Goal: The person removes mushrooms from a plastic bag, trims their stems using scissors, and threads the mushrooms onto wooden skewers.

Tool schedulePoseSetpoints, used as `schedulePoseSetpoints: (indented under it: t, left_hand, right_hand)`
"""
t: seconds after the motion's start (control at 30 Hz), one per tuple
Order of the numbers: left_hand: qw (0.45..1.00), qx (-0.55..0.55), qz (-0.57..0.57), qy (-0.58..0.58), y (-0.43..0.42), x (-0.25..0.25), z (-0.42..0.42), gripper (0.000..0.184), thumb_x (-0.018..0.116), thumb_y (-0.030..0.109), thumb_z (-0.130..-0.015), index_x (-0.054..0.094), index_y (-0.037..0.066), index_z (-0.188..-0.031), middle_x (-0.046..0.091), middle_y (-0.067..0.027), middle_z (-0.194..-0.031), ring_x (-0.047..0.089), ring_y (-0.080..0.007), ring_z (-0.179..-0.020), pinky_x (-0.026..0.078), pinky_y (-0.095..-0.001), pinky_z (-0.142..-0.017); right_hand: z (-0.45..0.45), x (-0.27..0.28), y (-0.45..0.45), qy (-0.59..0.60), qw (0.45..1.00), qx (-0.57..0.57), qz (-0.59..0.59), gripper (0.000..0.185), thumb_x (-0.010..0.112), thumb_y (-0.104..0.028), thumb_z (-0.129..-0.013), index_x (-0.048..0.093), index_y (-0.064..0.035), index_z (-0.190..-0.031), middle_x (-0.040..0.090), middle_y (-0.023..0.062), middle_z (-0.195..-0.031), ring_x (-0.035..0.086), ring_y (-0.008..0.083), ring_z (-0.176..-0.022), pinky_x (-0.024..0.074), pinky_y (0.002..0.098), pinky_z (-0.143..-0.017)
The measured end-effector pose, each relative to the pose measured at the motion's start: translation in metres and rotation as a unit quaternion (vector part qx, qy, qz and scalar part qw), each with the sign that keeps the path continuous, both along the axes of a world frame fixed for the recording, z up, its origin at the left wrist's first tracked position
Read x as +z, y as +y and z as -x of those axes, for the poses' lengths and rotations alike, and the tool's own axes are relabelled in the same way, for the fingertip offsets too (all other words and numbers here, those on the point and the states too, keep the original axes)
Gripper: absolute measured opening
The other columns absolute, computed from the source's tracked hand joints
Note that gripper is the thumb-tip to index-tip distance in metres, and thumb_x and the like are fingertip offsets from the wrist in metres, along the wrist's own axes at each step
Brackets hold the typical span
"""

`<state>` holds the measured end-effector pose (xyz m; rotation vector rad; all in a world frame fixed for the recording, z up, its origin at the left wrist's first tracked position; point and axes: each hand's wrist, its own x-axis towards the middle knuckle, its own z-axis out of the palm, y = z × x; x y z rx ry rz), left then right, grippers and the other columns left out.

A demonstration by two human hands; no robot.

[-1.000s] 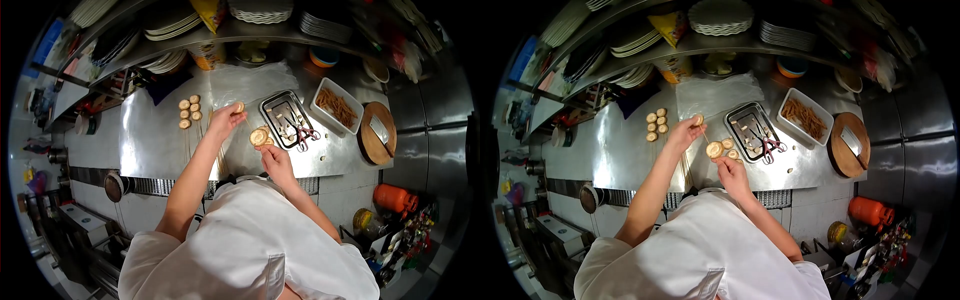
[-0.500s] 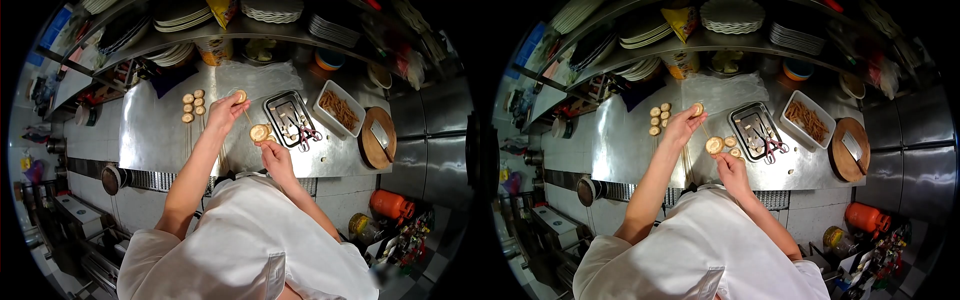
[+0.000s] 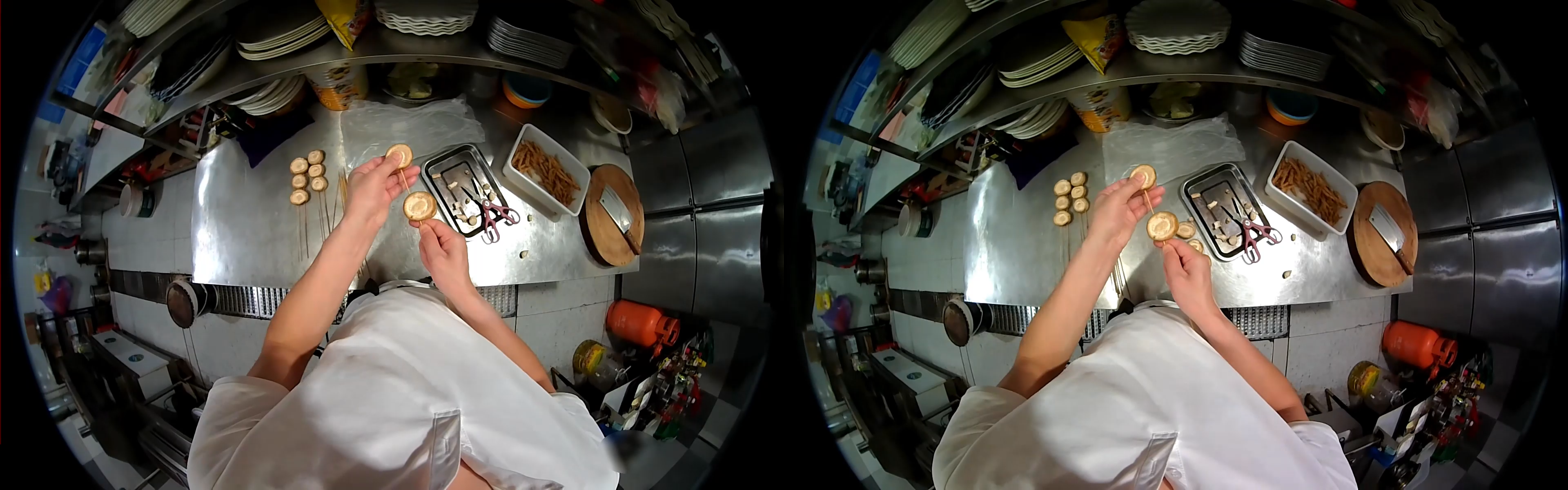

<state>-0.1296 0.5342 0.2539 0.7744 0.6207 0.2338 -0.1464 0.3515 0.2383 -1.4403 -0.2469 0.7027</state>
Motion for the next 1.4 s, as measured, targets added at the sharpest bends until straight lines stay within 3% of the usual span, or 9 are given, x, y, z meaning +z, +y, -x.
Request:
schedulePoseSetpoints:
  t: [0.07,0.17,0.2,0.3,0.37,0.5,0.57,0.67,1.4]
  left_hand:
    - [1.0,0.003,-0.002,0.003,-0.005,0.001,-0.002,0.024,0.064,0.011,-0.097,0.058,-0.007,-0.112,0.067,-0.0184,-0.109,0.07,-0.0318,-0.102,0.059,-0.0389,-0.088]
    - [1.0,-0.008,-0.017,0.009,-0.011,0.001,-0.002,0.024,0.062,0.012,-0.098,0.057,-0.007,-0.112,0.067,-0.0183,-0.109,0.069,-0.0319,-0.104,0.058,-0.0387,-0.089]
    - [0.999,-0.027,-0.023,-0.007,-0.007,0.009,-0.005,0.025,0.061,0.013,-0.099,0.057,-0.007,-0.113,0.067,-0.0185,-0.111,0.069,-0.0319,-0.106,0.057,-0.0387,-0.09]
    - [0.996,-0.069,-0.026,-0.052,-0.002,0.024,-0.012,0.026,0.058,0.016,-0.101,0.056,-0.006,-0.115,0.065,-0.0192,-0.117,0.066,-0.0314,-0.112,0.056,-0.0391,-0.094]
    - [0.991,-0.067,-0.005,-0.115,0.007,0.025,-0.017,0.028,0.06,0.02,-0.101,0.056,-0.003,-0.116,0.065,-0.0152,-0.115,0.068,-0.026,-0.105,0.054,-0.0354,-0.094]
    - [0.994,-0.046,0.024,-0.1,0.009,0.024,-0.029,0.032,0.056,0.021,-0.103,0.054,-0.006,-0.12,0.064,-0.0194,-0.116,0.067,-0.0287,-0.106,0.057,-0.0389,-0.093]
    - [0.994,-0.036,-0.052,-0.086,0.005,0.015,-0.033,0.033,0.056,0.023,-0.104,0.054,-0.004,-0.122,0.064,-0.0183,-0.113,0.068,-0.0258,-0.098,0.058,-0.037,-0.088]
    - [0.994,-0.037,-0.059,-0.08,0.003,0.012,-0.034,0.03,0.056,0.022,-0.104,0.054,-0.002,-0.121,0.065,-0.017,-0.11,0.069,-0.0233,-0.092,0.059,-0.0356,-0.085]
    - [0.995,0.018,-0.055,-0.075,-0.036,0.014,-0.026,0.028,0.056,0.024,-0.103,0.058,-0.001,-0.114,0.067,-0.0151,-0.108,0.07,-0.0248,-0.092,0.059,-0.0343,-0.081]
  right_hand:
    - [-0.003,0.006,0.002,0.023,0.999,-0.022,-0.018,0.023,0.051,-0.012,-0.103,0.069,0.0012,-0.111,0.046,-0.0079,-0.062,0.038,0.0008,-0.052,0.0297,0.021,-0.047]
    - [-0.018,0.011,0.007,0.029,0.998,-0.023,-0.041,0.023,0.051,-0.012,-0.103,0.068,0.0011,-0.111,0.046,-0.0078,-0.062,0.039,0.0009,-0.053,0.0299,0.021,-0.047]
    - [-0.021,0.013,0.009,0.033,0.997,-0.027,-0.058,0.024,0.049,-0.013,-0.105,0.066,0.0025,-0.113,0.042,-0.0082,-0.058,0.033,0.0013,-0.047,0.0238,0.0211,-0.043]
    - [-0.017,0.01,0.007,0.011,0.999,-0.023,-0.043,0.025,0.049,-0.013,-0.105,0.066,0.003,-0.113,0.042,-0.0084,-0.058,0.033,0.0011,-0.047,0.0237,0.0209,-0.043]
    - [-0.018,0.013,0.008,0.004,0.999,-0.021,-0.042,0.025,0.049,-0.013,-0.105,0.066,0.0027,-0.114,0.041,-0.0086,-0.058,0.033,0.001,-0.047,0.0239,0.0206,-0.043]
    - [-0.018,0.016,0.005,0.007,0.999,-0.007,-0.034,0.025,0.049,-0.014,-0.106,0.066,0.0016,-0.115,0.041,-0.009,-0.058,0.034,0.0007,-0.047,0.0248,0.0201,-0.044]
    - [-0.017,0.012,0.005,-0.013,0.999,-0.005,-0.035,0.025,0.049,-0.014,-0.106,0.066,0.0015,-0.115,0.041,-0.009,-0.058,0.033,0.0006,-0.048,0.0249,0.0202,-0.044]
    - [-0.015,0.015,0.006,-0.004,1.0,-0.008,-0.026,0.025,0.049,-0.014,-0.106,0.066,0.0013,-0.115,0.041,-0.009,-0.059,0.034,0.0007,-0.049,0.0253,0.0203,-0.045]
    - [-0.021,0.006,0.022,-0.041,0.997,-0.052,-0.03,0.021,0.054,-0.012,-0.102,0.069,0.0015,-0.109,0.049,-0.0049,-0.064,0.042,0.003,-0.057,0.0342,0.0228,-0.05]
